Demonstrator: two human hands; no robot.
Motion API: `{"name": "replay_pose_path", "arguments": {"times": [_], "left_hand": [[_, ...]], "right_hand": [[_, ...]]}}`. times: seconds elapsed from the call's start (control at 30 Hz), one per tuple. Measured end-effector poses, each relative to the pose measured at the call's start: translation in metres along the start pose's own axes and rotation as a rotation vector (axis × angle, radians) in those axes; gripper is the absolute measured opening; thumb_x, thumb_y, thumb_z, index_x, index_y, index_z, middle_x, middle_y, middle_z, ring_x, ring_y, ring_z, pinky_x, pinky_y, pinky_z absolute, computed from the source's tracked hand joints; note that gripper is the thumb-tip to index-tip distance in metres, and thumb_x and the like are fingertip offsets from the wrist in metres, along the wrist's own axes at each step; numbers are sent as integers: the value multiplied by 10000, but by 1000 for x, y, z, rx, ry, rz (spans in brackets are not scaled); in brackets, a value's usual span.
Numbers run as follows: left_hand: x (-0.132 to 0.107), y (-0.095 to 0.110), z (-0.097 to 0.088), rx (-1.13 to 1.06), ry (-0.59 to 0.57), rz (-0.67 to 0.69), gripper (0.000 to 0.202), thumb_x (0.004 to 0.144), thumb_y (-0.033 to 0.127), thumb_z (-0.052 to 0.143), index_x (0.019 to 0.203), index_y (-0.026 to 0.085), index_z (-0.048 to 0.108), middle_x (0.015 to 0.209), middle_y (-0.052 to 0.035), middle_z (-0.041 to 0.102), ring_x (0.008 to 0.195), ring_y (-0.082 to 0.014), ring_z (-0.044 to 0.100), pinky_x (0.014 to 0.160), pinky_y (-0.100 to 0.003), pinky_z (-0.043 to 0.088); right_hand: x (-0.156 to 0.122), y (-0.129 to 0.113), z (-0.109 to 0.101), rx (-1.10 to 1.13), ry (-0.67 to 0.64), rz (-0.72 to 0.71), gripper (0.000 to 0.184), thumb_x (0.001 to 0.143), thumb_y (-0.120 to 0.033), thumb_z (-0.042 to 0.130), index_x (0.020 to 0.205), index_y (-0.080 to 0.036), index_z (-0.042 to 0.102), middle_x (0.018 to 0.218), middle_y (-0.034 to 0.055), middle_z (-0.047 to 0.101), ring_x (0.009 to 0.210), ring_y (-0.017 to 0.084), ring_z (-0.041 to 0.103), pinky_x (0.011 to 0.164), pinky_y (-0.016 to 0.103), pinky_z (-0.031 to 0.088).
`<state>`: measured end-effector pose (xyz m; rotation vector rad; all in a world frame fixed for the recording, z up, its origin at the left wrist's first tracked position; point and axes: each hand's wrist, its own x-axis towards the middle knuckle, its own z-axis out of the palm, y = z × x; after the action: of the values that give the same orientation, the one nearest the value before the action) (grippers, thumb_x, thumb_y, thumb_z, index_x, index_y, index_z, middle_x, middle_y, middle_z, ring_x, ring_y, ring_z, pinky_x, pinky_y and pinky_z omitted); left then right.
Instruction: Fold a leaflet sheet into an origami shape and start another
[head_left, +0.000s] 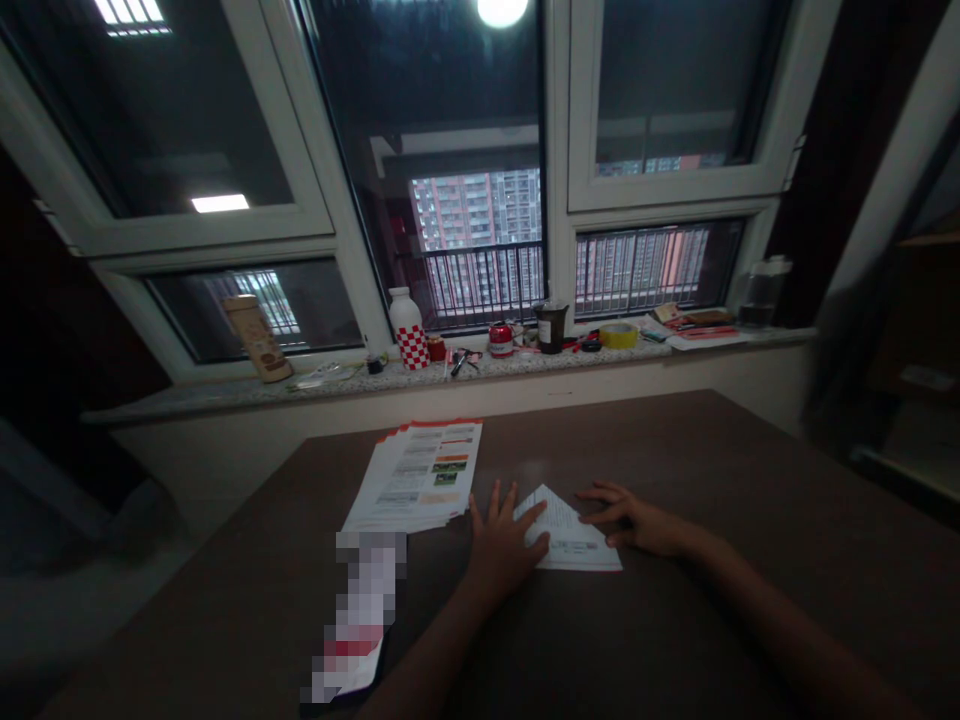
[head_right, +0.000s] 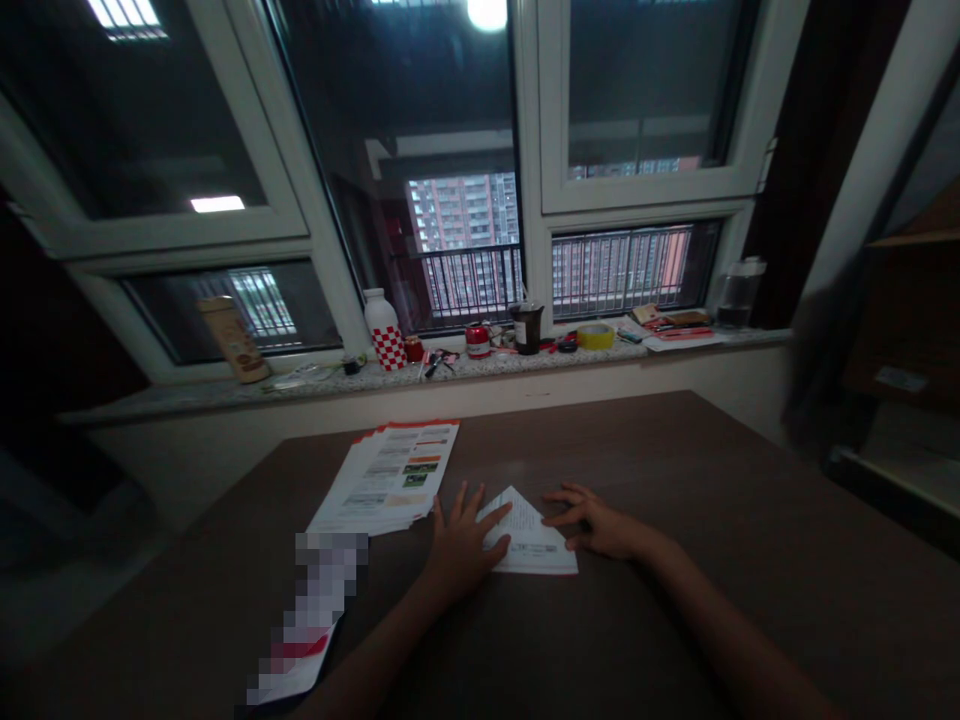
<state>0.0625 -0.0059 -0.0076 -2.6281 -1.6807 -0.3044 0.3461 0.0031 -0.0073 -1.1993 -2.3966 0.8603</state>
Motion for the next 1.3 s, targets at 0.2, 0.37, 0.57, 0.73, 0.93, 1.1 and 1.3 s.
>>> {"name": "replay_pose_path", "arguments": {"times": [0.2,0.37,0.57,0.73,0.93,1.1,1.3], "left_hand": [[0,-2,2,-16,17,18,535,863,629,444,1373,472,396,1536,-18,297,1438,-343,84,1073,-673,-56],[0,-4,3,-48,60,41,546,856,613,473,1375,459,402,1535,-15,298,1435,-341,105,1081,-673,-42],[1,-4,2,-84,52,29,440,857,499,544,1294,464,505,1522,17,320,1429,-337,127,1071,-690,-59],[4,-1,2,-102,60,26,341,924,473,450,1243,435,564,1484,20,390,1421,-318,172,1083,-678,-47],[6,2,4,-117,42,114,443,885,629,426,1294,476,499,1493,13,374,1413,-334,196,1091,-673,-2],[6,1,4,-131,-16,167,439,889,645,399,1307,523,451,1522,34,319,1420,-332,174,1080,-687,-13],[7,0,4,-121,-28,202,442,907,635,366,1340,550,377,1535,28,291,1417,-343,179,1059,-715,14]], "right_hand": [[-5,-4,-2,3,-23,15,460,807,-407,660,1259,-384,574,1516,-10,336,1436,293,114,1125,563,148],[-7,-14,-3,-6,12,23,423,810,-416,650,1229,-381,603,1500,-8,367,1431,292,140,1124,556,152],[-10,-27,-1,13,58,7,288,821,-455,634,1074,-341,710,1434,6,465,1404,306,214,1111,550,200],[-6,-37,5,-8,128,-47,217,854,-410,597,983,-316,744,1263,23,614,1335,276,334,1083,490,287],[6,-38,14,-53,291,-75,227,891,-380,539,966,-287,731,1023,50,688,1168,259,486,1003,441,377],[19,-28,24,-185,443,20,214,901,-343,522,926,-229,702,995,70,636,1006,227,545,930,378,410],[31,-20,32,-262,507,122,181,910,-307,497,900,-210,650,978,71,595,971,225,540,872,357,426]]}}
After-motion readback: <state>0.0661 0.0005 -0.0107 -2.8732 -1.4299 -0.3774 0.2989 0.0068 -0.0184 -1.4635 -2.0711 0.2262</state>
